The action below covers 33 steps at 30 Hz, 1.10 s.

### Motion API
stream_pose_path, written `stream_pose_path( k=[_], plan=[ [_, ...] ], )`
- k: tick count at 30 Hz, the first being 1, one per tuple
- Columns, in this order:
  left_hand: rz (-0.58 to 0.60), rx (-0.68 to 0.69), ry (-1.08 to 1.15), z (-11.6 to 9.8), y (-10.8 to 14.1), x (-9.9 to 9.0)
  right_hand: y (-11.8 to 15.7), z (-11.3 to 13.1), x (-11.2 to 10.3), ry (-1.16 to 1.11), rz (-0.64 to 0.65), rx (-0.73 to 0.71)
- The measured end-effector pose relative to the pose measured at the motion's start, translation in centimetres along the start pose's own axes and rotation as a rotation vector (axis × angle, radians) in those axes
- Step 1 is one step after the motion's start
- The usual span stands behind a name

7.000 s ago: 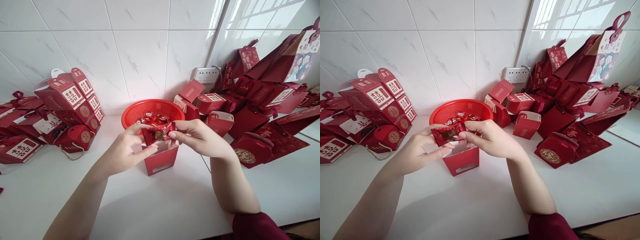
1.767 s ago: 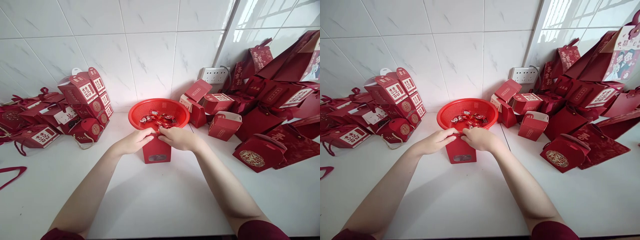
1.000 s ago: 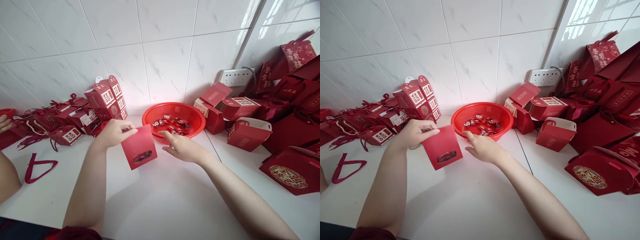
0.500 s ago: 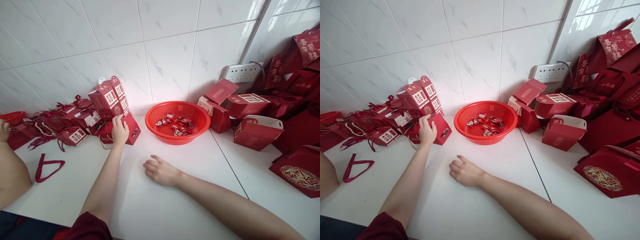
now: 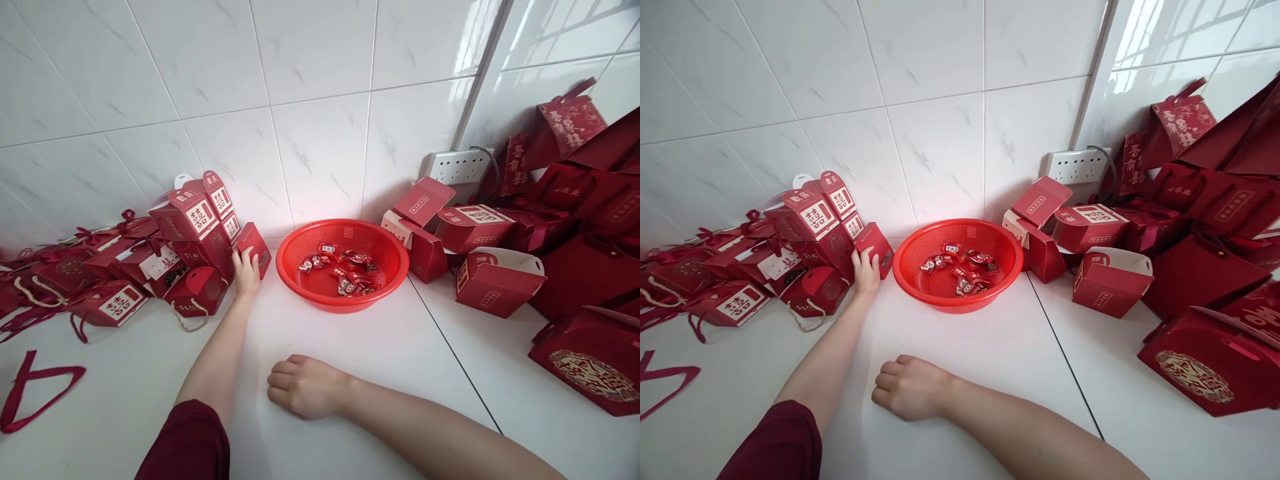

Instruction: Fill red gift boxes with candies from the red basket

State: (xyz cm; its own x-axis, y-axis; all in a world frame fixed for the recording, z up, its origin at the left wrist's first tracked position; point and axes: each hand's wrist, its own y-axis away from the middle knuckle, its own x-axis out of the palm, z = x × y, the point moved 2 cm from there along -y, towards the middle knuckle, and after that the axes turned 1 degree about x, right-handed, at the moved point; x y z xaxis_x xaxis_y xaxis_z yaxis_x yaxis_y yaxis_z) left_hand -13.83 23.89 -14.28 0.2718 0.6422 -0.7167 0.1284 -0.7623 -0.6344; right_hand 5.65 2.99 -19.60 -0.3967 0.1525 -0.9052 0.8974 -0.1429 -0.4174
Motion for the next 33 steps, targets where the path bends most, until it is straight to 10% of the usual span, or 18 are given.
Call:
stream_pose_path(
  k=[14, 26, 33],
  plan=[
    [0.515, -0.173, -0.413, 1.9, -4.5, 1.2, 0.1, -0.8, 0.4, -0.091, 0.015, 0.034],
    [0.591, -0.168, -0.400, 1.3, -2.3, 1.2, -0.1, -0.9, 0.4, -0.085, 0.036, 0.041],
    [0.631, -0.031, -0.323, -3.1, -0.6, -3.2, -0.2, -1.1, -0.4, -0.174, 0.063, 0.090]
  ],
)
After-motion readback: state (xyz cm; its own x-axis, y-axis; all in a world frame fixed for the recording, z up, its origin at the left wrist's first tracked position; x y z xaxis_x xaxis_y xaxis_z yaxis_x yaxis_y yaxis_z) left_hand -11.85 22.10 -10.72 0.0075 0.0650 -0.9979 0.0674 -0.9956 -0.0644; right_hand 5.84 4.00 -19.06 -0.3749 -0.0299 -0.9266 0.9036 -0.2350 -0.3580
